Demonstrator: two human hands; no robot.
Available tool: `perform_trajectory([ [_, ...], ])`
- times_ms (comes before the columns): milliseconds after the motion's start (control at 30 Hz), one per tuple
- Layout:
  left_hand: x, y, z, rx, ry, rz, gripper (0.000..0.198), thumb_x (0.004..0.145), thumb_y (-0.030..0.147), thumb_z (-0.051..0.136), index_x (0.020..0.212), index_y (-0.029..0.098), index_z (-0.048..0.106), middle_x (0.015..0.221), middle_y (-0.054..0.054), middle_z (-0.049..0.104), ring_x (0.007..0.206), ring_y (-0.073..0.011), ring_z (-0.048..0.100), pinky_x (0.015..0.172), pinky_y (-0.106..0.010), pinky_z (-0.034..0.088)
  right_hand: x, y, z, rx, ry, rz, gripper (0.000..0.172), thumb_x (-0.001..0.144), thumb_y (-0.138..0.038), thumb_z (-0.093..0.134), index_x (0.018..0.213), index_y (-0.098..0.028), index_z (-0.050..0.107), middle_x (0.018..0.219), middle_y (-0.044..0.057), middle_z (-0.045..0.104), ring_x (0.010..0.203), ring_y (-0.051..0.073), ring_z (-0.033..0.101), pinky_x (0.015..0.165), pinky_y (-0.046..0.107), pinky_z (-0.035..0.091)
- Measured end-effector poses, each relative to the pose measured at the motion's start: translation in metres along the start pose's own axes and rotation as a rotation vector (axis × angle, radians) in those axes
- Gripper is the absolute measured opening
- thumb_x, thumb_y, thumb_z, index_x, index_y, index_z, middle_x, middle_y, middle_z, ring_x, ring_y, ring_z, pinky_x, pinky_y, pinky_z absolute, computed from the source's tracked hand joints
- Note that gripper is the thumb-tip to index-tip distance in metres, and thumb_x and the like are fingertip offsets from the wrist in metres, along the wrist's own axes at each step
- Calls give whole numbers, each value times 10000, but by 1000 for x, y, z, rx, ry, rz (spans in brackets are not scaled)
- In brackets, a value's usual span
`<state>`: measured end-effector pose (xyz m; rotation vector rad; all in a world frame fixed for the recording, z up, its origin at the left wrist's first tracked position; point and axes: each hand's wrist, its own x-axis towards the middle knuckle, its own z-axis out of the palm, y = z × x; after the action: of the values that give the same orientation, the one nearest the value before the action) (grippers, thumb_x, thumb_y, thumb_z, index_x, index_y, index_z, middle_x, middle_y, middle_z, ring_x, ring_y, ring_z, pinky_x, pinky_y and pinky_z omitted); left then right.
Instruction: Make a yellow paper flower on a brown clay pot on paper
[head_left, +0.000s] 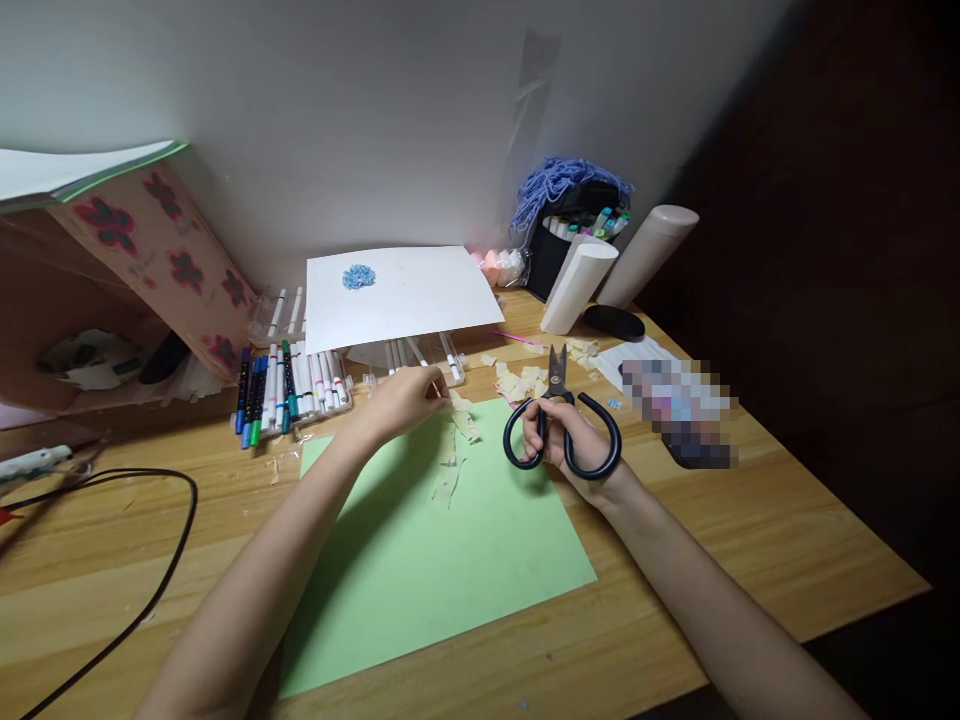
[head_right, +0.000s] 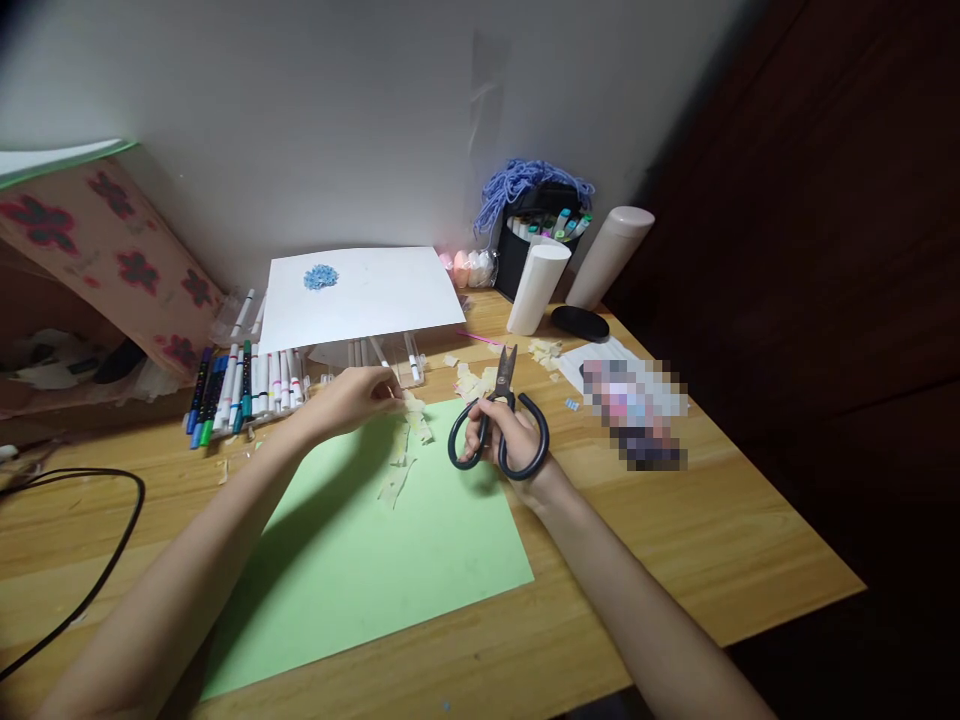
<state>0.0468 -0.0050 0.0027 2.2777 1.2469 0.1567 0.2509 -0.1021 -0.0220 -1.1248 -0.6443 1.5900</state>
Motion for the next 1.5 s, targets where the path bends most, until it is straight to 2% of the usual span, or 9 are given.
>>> perform_trajectory([
  [200,-3,-2,-14,-32,54,-15,209,758,344,586,802,162,679,793,-80,695,705,-197,616,587,-266,397,-4,2,5,-146,-97,49,382,692,-558,575,701,-182,507,452,-18,548,428,140,534,496,290,485],
  [400,-2,1,-16,-145,197,9,208,779,320,580,874,171,691,879,-73,707,791,-194,630,701,-291,448,-12,10,3,-245,-416,256,675,668,-793,350,785,-154,532,553,33,600,500,177,616,500,267,456],
  [467,-1,3,-13,-241,224,35,204,790,319,574,882,167,676,915,-71,704,814,-182,630,730,-293,460,-16,16,5,-285,-468,291,717,655,-825,316,796,-156,529,570,25,590,508,169,615,501,258,452],
  [667,1,13,-9,-618,77,72,217,784,284,600,925,124,643,1029,-106,679,931,-166,626,838,-308,475,-20,31,13,-332,-449,231,780,611,-883,247,784,-165,498,553,-4,544,487,143,588,499,246,449],
  [833,0,18,-8,-718,-14,29,255,767,283,627,962,121,648,1059,-108,674,935,-169,624,853,-327,477,-19,34,12,-335,-414,162,804,607,-890,201,781,-164,499,533,-22,512,450,128,557,470,237,437],
  [1000,-2,18,-7,-750,-61,37,320,753,317,644,1019,138,638,1057,-105,666,890,-159,626,809,-315,489,-20,35,10,-381,-387,80,750,659,-858,198,774,-175,486,509,-39,488,420,113,523,460,230,426],
  [1267,-1,17,-4,-778,-70,37,373,745,297,655,1071,125,600,1042,-105,649,869,-144,607,794,-302,483,-15,38,6,-324,-365,107,783,529,-916,244,699,-185,467,424,-71,438,332,90,456,383,218,403],
  [1400,0,18,-3,-772,-44,27,364,738,308,662,1045,122,605,1026,-101,649,859,-143,597,794,-310,478,-10,40,5,-216,-349,187,745,467,-899,416,675,-185,472,369,-76,448,285,84,425,308,189,361],
  [1500,0,19,-4,-773,-30,11,362,726,313,673,1029,127,609,989,-85,648,853,-138,590,795,-307,471,-8,39,6,-150,-340,220,672,479,-835,534,642,-186,470,335,-78,447,242,77,386,264,176,327],
])
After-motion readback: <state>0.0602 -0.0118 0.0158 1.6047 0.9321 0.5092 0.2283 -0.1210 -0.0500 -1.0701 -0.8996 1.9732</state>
